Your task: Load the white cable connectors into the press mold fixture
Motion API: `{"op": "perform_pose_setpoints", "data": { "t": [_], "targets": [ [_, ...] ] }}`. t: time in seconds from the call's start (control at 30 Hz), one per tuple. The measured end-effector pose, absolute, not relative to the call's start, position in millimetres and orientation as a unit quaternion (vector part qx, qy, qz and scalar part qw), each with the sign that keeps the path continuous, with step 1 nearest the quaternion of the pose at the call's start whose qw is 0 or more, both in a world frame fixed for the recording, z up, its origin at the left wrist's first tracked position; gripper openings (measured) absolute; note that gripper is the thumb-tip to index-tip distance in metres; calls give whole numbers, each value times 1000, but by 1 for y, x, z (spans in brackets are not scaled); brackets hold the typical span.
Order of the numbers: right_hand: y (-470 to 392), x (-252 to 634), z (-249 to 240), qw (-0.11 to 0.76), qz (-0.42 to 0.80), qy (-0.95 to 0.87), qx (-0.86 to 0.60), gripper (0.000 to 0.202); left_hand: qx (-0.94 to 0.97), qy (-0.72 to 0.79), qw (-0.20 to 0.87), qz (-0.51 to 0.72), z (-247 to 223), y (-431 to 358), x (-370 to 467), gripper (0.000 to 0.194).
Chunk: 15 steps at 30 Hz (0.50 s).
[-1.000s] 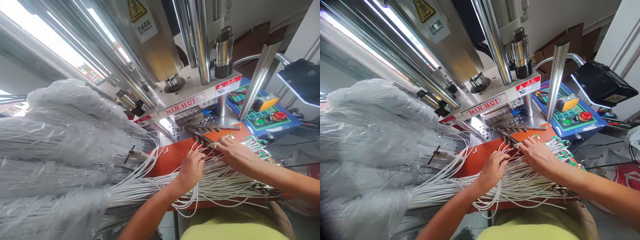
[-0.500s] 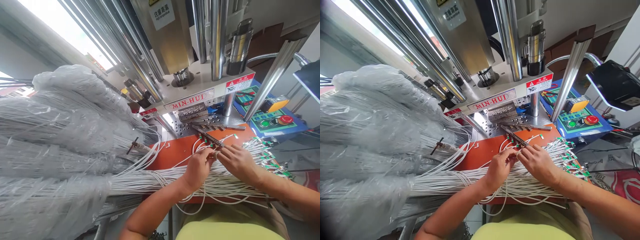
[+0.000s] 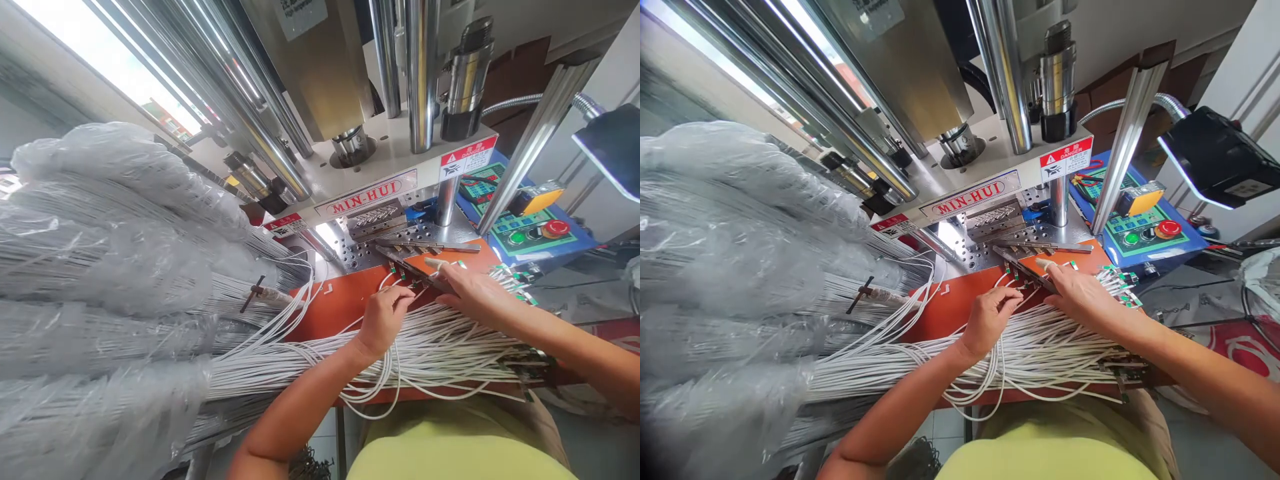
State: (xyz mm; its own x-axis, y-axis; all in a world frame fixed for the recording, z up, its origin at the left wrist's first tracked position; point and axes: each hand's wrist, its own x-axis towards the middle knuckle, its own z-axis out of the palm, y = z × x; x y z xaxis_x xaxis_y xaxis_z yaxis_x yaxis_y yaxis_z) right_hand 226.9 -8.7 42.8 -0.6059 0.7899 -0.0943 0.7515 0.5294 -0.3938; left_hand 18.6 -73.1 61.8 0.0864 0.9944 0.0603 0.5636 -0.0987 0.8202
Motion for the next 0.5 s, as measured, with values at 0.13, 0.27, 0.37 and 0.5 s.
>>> {"op": "perform_pose_setpoints", "data": {
  "t": [0.13, 0.27, 0.37, 0.5],
  "targets": [
    [-2, 215, 32, 8, 227, -877, -424, 44, 698, 566, 303, 318, 52, -69, 24, 15],
    [3, 210, 32, 3, 303, -853, -426, 22, 720, 542, 297, 316, 48, -65, 29, 10],
    [7, 210, 36, -10, 329, -834, -444, 21, 735, 529, 283, 316, 46, -63, 29, 9],
    [7, 211, 34, 5, 345, -833, -433, 16, 745, 525, 277, 304, 42, -62, 30, 12]
  ]
}}
